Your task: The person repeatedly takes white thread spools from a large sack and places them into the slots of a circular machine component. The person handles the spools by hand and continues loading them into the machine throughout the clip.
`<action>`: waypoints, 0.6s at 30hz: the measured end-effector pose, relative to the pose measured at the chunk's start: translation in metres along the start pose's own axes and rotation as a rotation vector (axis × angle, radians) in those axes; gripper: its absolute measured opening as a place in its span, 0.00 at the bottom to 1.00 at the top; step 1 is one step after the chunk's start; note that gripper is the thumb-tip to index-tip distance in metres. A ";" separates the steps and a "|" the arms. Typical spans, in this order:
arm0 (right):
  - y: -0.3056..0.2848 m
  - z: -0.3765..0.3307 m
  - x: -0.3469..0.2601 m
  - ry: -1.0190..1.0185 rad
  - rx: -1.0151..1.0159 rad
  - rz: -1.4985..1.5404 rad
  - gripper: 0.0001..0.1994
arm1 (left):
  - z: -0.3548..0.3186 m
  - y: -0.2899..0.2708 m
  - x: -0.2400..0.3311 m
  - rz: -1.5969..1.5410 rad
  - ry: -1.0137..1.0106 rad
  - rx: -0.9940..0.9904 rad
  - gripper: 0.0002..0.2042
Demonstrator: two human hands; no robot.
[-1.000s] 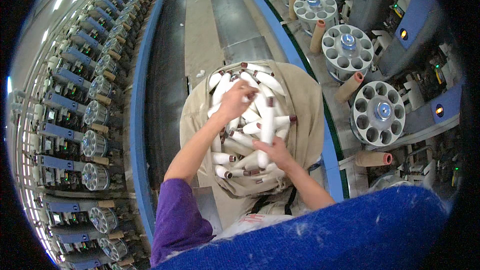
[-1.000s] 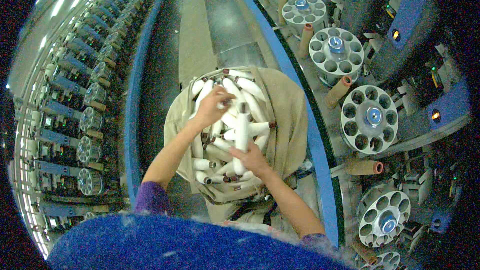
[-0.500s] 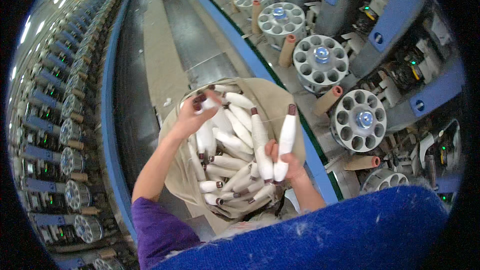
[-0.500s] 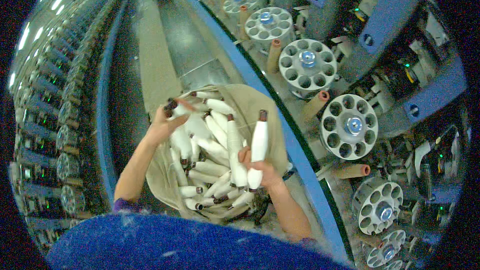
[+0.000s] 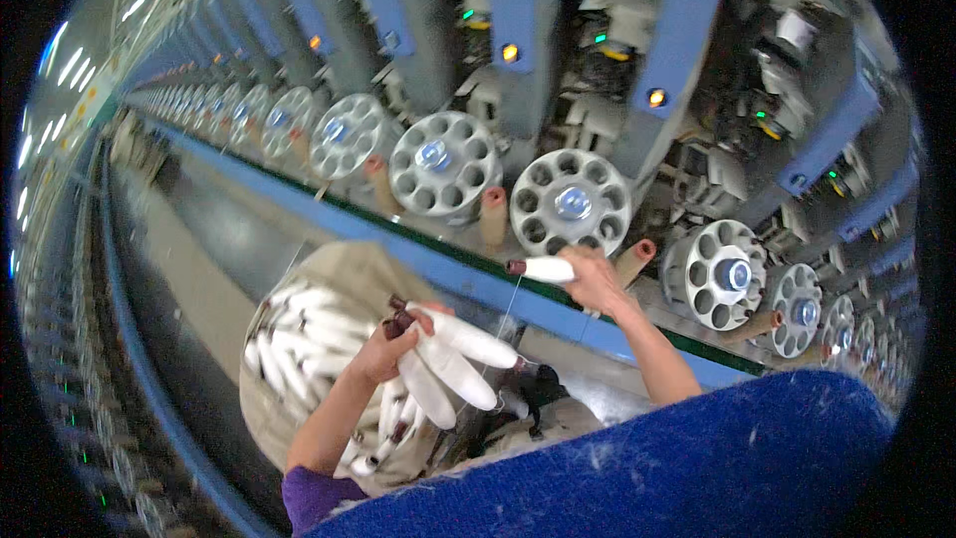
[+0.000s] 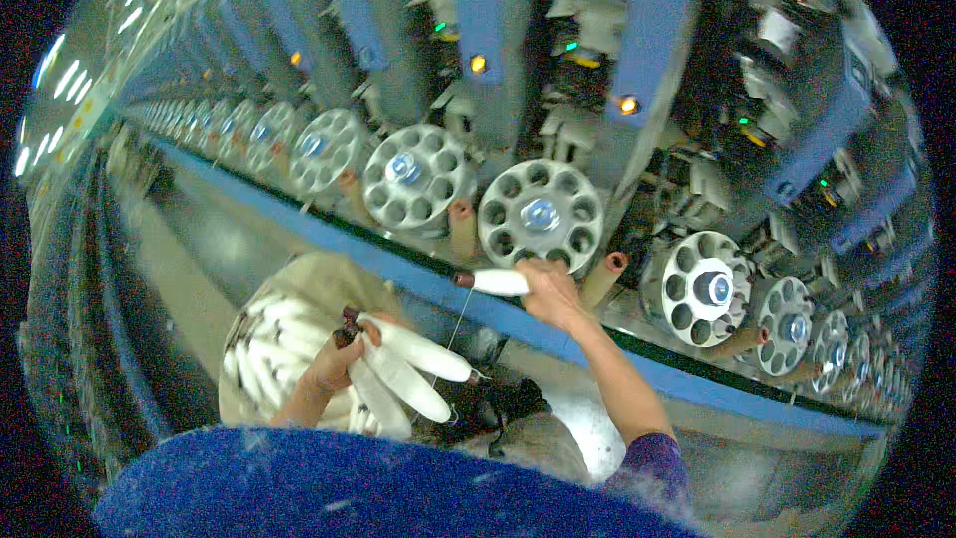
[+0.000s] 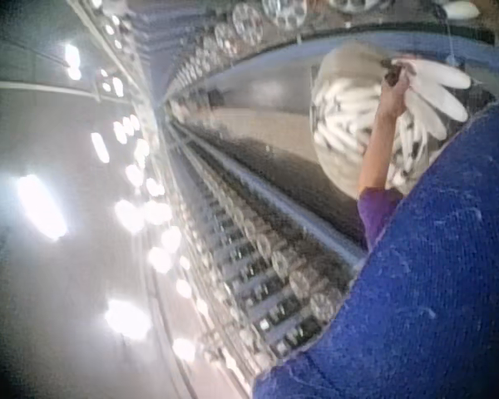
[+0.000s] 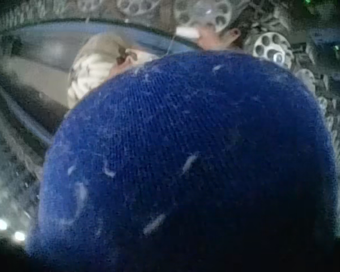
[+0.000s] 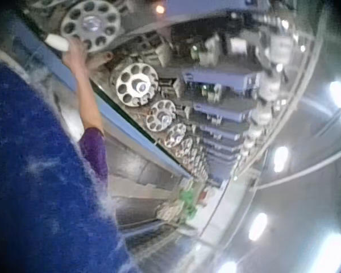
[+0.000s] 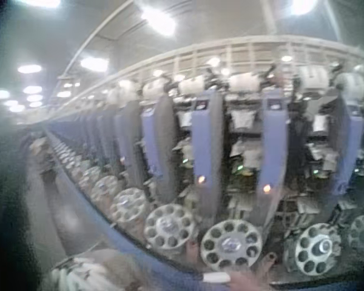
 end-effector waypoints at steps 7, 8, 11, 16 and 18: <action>-0.008 0.086 0.136 0.023 0.629 1.027 0.15 | 0.114 0.033 -0.043 0.015 0.250 0.088 0.05; 0.001 0.102 0.150 0.086 0.639 1.123 0.15 | 0.131 0.038 -0.045 -0.010 0.276 0.078 0.05; 0.013 0.143 0.174 0.221 0.726 0.841 0.12 | 0.169 0.046 -0.049 -0.113 0.103 0.228 0.06; -0.008 0.152 0.174 0.334 0.446 1.378 0.10 | 0.213 0.056 -0.043 -0.035 0.376 0.174 0.03; -0.028 0.140 0.168 0.302 0.246 1.235 0.09 | 0.225 0.060 -0.041 -0.017 0.450 0.175 0.05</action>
Point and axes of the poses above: each hand's wrist, its own z-axis towards the middle knuckle, its own y-axis out of the palm, x = y × z, the point moved 2 cm from there along z, towards the middle knuckle, and after that the axes turned 4 degrees about y, right-handed, at the moved point
